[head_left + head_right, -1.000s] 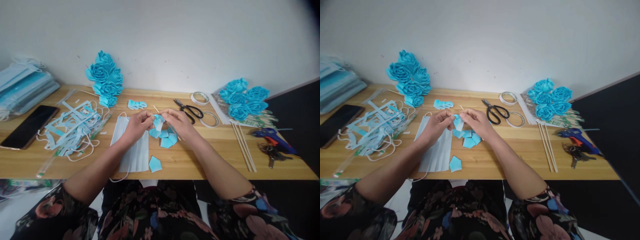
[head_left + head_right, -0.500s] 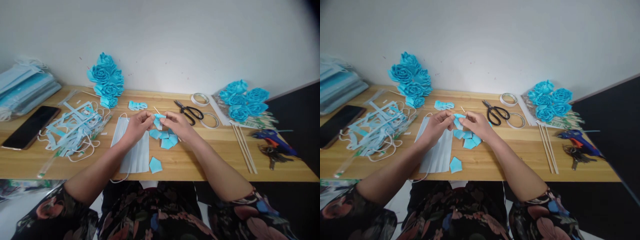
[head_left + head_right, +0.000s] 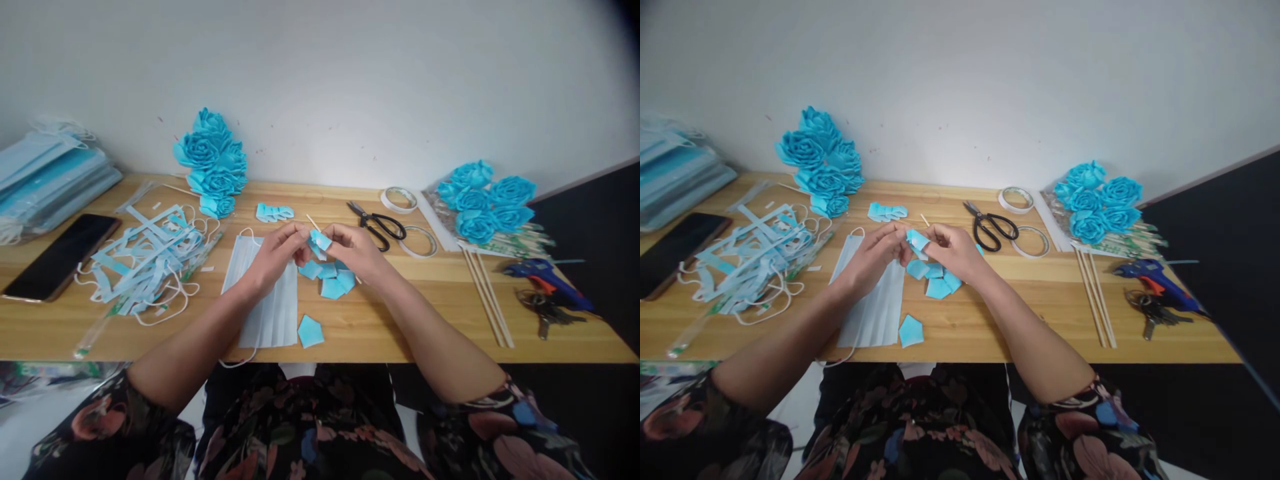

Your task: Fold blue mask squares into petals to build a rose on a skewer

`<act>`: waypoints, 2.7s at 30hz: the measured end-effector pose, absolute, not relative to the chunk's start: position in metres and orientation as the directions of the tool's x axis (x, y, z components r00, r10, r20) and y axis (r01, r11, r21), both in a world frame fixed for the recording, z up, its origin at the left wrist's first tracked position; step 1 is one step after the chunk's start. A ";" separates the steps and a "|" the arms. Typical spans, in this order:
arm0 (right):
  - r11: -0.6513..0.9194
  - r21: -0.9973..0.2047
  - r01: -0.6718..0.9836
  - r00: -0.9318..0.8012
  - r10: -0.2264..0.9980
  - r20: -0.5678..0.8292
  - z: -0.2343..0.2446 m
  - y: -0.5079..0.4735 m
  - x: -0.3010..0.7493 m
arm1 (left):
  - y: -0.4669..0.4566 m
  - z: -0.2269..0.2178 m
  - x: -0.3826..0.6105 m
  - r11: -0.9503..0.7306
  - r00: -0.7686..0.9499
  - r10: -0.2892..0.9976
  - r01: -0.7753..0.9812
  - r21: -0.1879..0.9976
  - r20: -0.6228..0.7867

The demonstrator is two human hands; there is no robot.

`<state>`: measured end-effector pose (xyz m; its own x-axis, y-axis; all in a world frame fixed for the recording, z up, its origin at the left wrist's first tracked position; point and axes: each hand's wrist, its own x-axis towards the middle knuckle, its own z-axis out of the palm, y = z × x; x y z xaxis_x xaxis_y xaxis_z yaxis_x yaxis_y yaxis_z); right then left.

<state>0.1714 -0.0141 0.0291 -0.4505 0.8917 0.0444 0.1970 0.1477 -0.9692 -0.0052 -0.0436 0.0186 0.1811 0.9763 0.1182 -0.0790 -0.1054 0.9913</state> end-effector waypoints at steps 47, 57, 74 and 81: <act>0.136 -0.971 0.194 -0.415 0.909 0.044 0.022 -0.011 0.173 | -0.037 0.012 -0.005 -0.004 0.205 0.979 0.004 1.000 0.003; 0.093 -0.991 0.100 -0.385 0.922 0.048 0.025 -0.011 0.172 | -0.038 0.016 -0.005 -0.003 0.113 0.994 -0.008 1.000 0.004; 0.146 -0.984 0.105 -0.303 0.947 0.108 0.018 -0.009 0.171 | -0.038 0.014 -0.004 -0.027 0.113 0.993 0.011 1.000 0.025; 0.201 -0.965 0.168 -0.307 0.941 0.143 0.015 -0.008 0.171 | -0.038 0.015 -0.005 -0.034 0.112 0.993 0.047 0.998 0.029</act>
